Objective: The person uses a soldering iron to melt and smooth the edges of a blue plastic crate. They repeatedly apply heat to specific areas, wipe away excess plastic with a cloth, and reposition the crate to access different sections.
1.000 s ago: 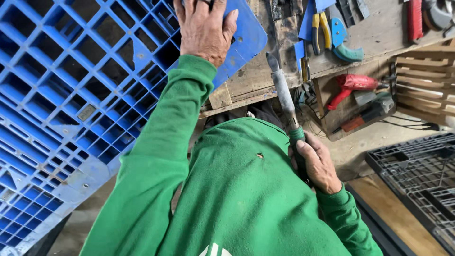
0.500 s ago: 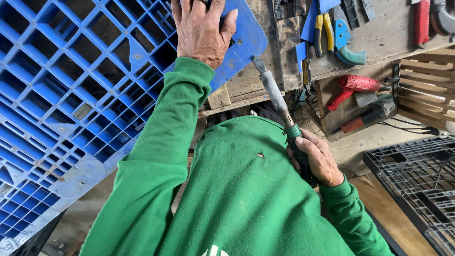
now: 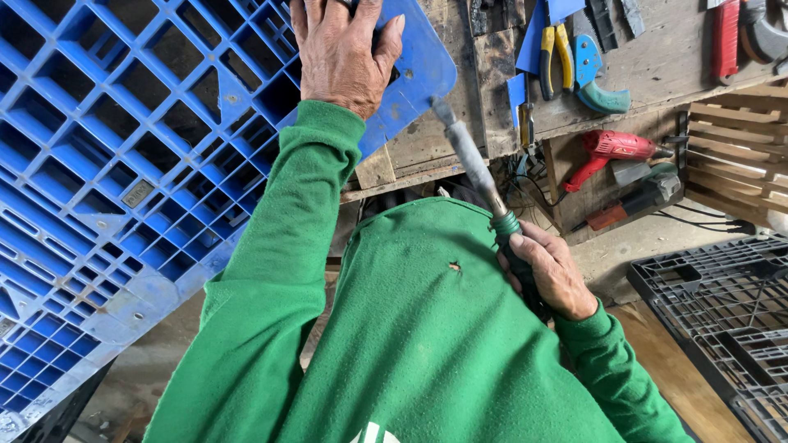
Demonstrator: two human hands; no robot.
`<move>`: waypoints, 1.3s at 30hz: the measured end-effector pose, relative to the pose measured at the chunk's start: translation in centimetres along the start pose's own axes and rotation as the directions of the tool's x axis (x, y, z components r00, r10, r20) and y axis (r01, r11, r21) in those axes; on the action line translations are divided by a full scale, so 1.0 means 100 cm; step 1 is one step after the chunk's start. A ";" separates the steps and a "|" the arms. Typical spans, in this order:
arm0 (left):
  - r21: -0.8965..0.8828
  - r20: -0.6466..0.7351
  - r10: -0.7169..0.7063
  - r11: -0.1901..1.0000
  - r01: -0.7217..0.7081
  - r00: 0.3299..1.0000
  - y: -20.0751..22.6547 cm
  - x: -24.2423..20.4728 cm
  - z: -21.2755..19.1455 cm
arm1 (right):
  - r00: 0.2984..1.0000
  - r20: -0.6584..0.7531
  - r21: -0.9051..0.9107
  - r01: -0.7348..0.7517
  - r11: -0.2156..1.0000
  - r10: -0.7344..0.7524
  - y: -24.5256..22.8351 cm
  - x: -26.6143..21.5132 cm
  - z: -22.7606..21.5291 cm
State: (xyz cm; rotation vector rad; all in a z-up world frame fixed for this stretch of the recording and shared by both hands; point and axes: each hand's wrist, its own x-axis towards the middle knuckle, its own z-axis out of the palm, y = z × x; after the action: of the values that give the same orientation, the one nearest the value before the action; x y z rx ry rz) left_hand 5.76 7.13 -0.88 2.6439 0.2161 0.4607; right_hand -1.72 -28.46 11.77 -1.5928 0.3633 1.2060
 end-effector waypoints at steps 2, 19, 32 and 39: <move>0.014 -0.043 0.020 1.000 -0.020 0.999 0.000 0.004 -0.001 | 1.000 0.026 -0.053 -0.012 0.999 0.013 -0.003 0.002 -0.002; -0.010 0.016 -0.032 0.999 0.032 0.999 0.005 0.003 -0.005 | 0.999 -0.006 -0.044 -0.035 0.998 0.035 -0.005 0.003 -0.008; -0.023 0.035 -0.030 0.999 0.031 0.999 0.001 -0.001 -0.002 | 0.999 -0.013 -0.023 -0.053 0.998 0.052 -0.006 0.002 -0.009; -0.001 -0.056 0.022 1.000 -0.023 0.998 0.000 0.000 0.001 | 1.000 -0.023 -0.052 -0.017 0.999 0.016 -0.004 0.000 -0.010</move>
State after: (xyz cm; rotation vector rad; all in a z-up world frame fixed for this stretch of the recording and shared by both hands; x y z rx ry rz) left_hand 5.82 7.10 -0.96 2.6365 0.2035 0.5424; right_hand -0.91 -29.10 11.92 -1.6517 0.3624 1.2198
